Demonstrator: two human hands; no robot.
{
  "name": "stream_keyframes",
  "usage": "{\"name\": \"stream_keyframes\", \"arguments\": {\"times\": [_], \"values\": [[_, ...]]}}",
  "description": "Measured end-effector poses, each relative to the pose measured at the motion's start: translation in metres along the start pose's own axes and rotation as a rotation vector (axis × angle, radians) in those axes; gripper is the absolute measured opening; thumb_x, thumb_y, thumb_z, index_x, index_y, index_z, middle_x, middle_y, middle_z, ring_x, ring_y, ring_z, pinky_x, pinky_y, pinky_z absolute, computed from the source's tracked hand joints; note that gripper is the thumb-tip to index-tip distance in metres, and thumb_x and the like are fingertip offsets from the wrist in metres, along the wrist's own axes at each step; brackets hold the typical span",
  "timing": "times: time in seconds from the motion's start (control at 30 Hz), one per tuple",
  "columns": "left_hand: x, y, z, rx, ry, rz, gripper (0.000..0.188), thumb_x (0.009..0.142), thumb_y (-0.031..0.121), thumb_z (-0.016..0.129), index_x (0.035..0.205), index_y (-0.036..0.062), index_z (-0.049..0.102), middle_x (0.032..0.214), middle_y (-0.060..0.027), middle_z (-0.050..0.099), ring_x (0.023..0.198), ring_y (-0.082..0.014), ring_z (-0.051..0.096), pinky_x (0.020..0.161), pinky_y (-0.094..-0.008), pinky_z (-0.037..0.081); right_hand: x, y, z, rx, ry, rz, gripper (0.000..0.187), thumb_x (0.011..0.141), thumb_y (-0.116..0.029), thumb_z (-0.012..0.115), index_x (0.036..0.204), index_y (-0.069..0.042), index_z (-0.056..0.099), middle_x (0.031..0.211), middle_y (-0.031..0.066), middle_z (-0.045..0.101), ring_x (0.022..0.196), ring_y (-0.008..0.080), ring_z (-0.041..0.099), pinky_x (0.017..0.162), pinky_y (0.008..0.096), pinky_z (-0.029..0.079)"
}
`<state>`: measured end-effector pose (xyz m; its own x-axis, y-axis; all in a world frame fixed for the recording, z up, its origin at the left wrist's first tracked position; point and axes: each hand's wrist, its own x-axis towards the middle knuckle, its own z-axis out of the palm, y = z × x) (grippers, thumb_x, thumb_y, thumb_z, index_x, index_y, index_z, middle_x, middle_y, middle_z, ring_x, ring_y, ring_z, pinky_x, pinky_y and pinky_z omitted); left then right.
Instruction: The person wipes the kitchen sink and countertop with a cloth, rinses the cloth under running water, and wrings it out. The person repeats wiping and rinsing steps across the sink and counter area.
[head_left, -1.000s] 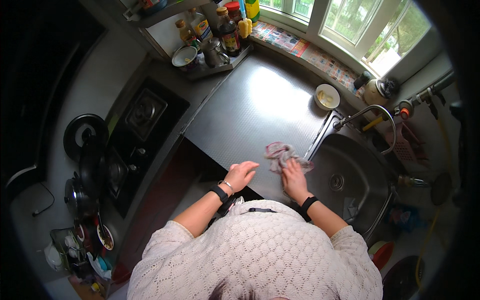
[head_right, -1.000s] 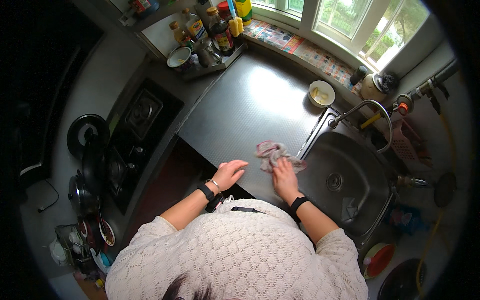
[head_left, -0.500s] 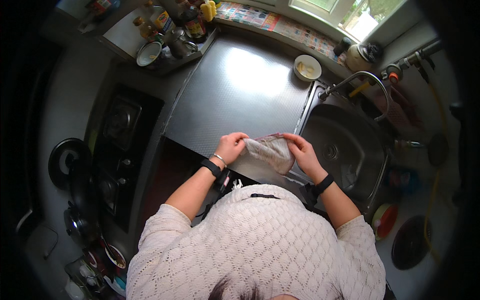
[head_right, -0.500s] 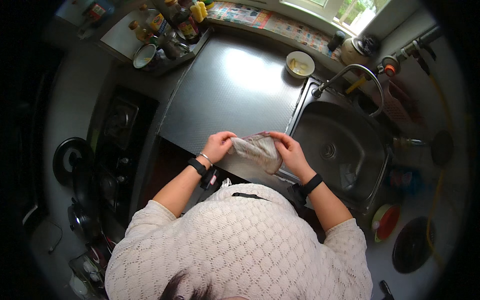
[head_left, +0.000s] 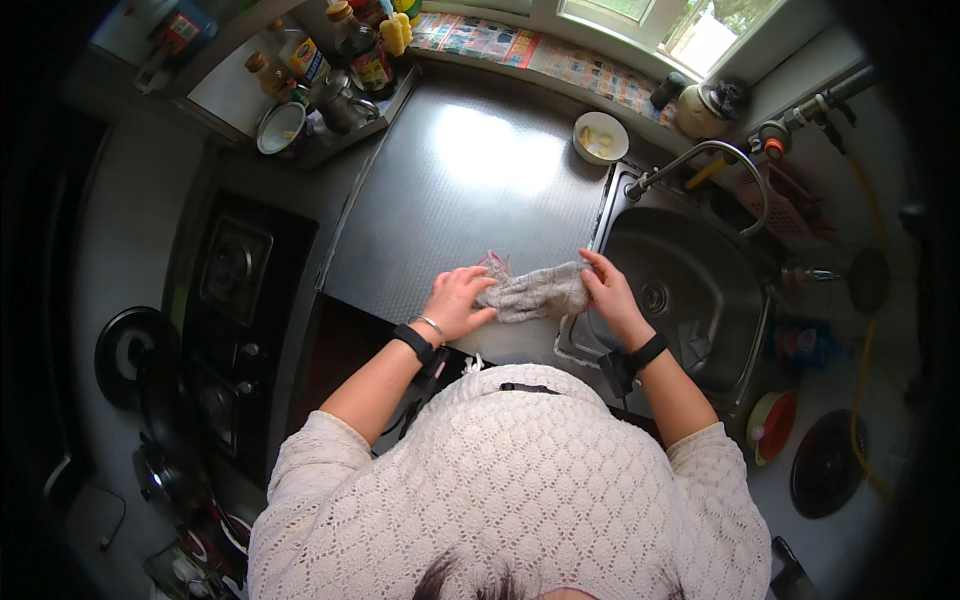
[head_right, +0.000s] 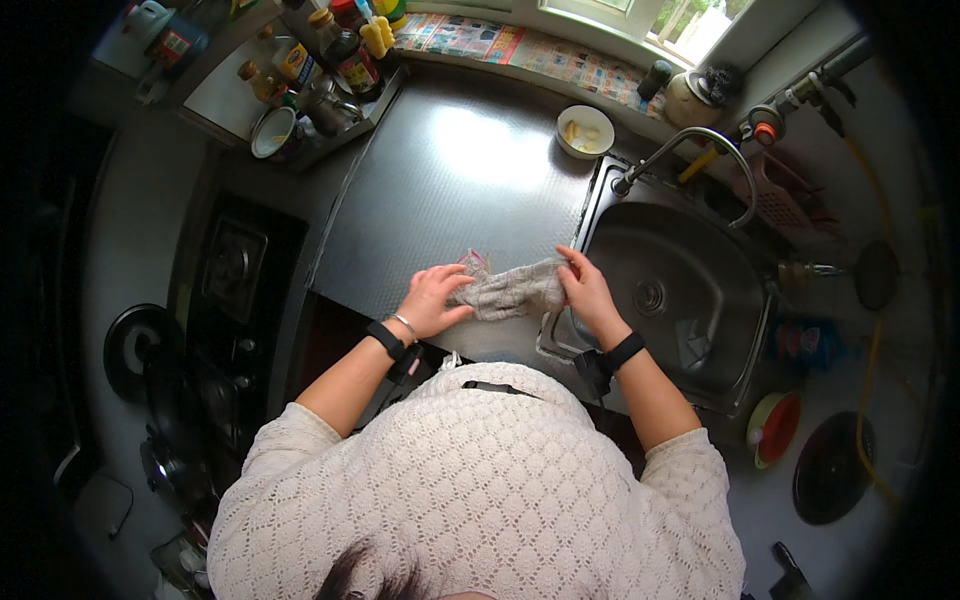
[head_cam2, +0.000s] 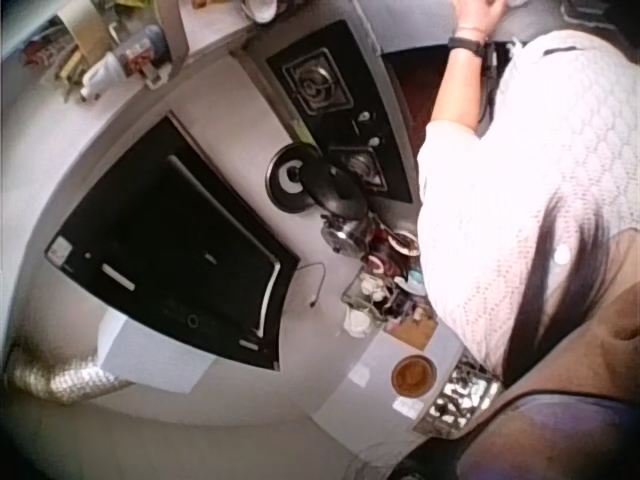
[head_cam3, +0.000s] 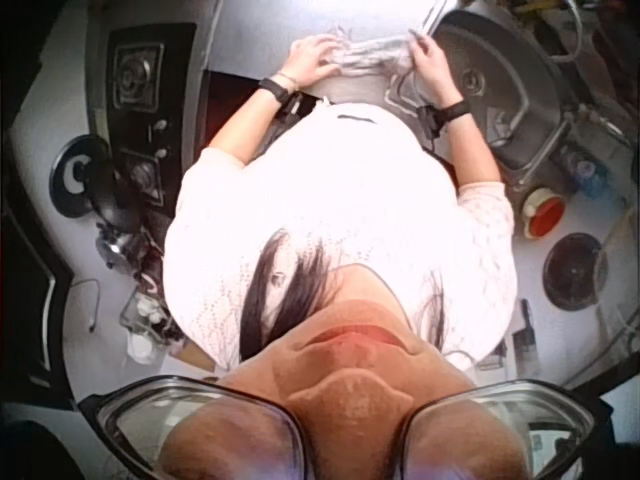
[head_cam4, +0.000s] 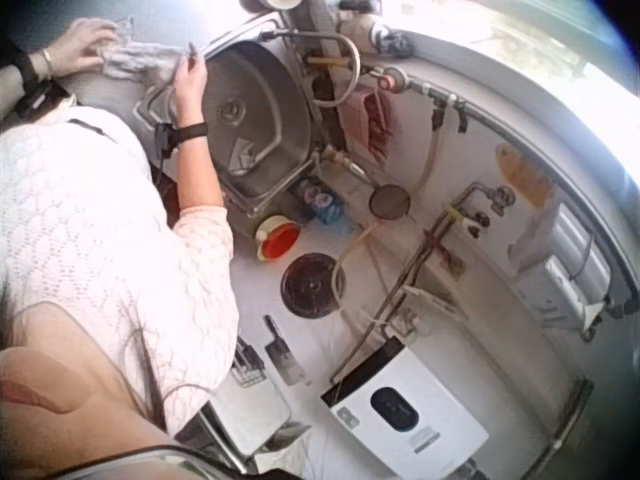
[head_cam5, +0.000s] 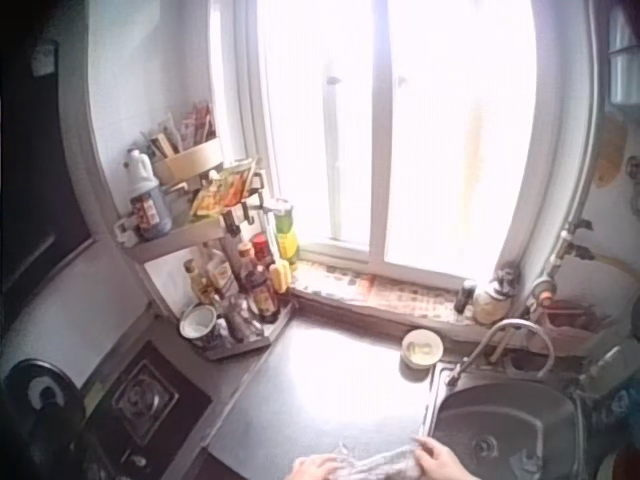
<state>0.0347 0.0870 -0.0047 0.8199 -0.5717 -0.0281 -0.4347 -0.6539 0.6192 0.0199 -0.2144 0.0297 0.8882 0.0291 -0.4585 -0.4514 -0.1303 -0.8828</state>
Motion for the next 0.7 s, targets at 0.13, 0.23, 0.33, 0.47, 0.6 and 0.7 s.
{"name": "stream_keyframes", "arguments": {"times": [0.13, 0.23, 0.33, 0.47, 0.6, 0.7], "values": [[0.012, -0.010, 0.027, 0.093, -0.010, 0.106, 0.025, 0.079, 0.021, 0.070, 0.102, 0.0139, 0.066, 0.116, -0.0027, 0.062, 0.113, -0.0229, 0.054, 0.099, -0.0417, 0.035, -0.006, -0.014, 0.001, 0.066, -0.068, -0.113, 0.035, 0.091, -0.007, 0.061, 0.125, -0.001, 0.059, 0.104, 0.0029, 0.064, 0.082, 0.0077, 0.057, 0.070, 0.0220, 0.049], [0.018, -0.025, 0.027, 0.001, 0.176, 0.024, 0.019, 0.078, 0.015, 0.069, 0.097, 0.0133, 0.067, 0.102, -0.0003, 0.067, 0.100, -0.0215, 0.061, 0.094, -0.0397, 0.039, -0.007, -0.016, -0.012, -0.072, -0.017, -0.205, 0.039, 0.088, -0.006, 0.065, 0.126, -0.001, 0.058, 0.104, 0.0028, 0.064, 0.085, 0.0085, 0.059, 0.075, 0.0230, 0.050], [0.022, -0.012, -0.015, -0.026, 0.349, 0.034, 0.020, 0.076, 0.012, 0.071, 0.096, 0.0136, 0.068, 0.097, 0.0003, 0.068, 0.094, -0.0213, 0.062, 0.092, -0.0389, 0.040, -0.011, -0.015, -0.013, 0.003, -0.017, -0.274, 0.038, 0.085, -0.006, 0.069, 0.122, -0.003, 0.061, 0.111, 0.0044, 0.063, 0.089, 0.0094, 0.060, 0.079, 0.0240, 0.050], [-0.009, -0.008, -0.037, 0.152, 0.234, 0.095, 0.024, 0.075, 0.015, 0.073, 0.099, 0.0145, 0.068, 0.111, -0.0007, 0.064, 0.105, -0.0217, 0.058, 0.092, -0.0400, 0.039, -0.012, -0.002, -0.006, -0.419, -0.126, -0.228, 0.038, 0.081, -0.006, 0.072, 0.118, -0.008, 0.064, 0.121, 0.0093, 0.059, 0.092, 0.0153, 0.062, 0.082, 0.0264, 0.050], [-0.032, -0.016, -0.009, 0.204, 0.144, 0.059, 0.039, 0.080, 0.021, 0.072, 0.117, 0.0147, 0.063, 0.134, -0.0065, 0.052, 0.120, -0.0263, 0.050, 0.098, -0.0412, 0.039, -0.010, 0.021, 0.017, -0.962, -0.089, -0.632, 0.048, 0.081, -0.010, 0.070, 0.127, -0.013, 0.057, 0.136, 0.0149, 0.049, 0.121, 0.0333, 0.050, 0.099, 0.0405, 0.044], [-0.023, -0.015, 0.009, 0.229, 0.176, 0.043, 0.046, 0.083, 0.020, 0.068, 0.127, 0.0116, 0.057, 0.143, -0.0095, 0.044, 0.125, -0.0283, 0.047, 0.100, -0.0412, 0.039, 0.001, 0.034, 0.029, -1.110, -0.185, -0.784, 0.052, 0.080, -0.012, 0.071, 0.130, -0.014, 0.055, 0.139, 0.0145, 0.047, 0.129, 0.0333, 0.044, 0.104, 0.0422, 0.040]]}}
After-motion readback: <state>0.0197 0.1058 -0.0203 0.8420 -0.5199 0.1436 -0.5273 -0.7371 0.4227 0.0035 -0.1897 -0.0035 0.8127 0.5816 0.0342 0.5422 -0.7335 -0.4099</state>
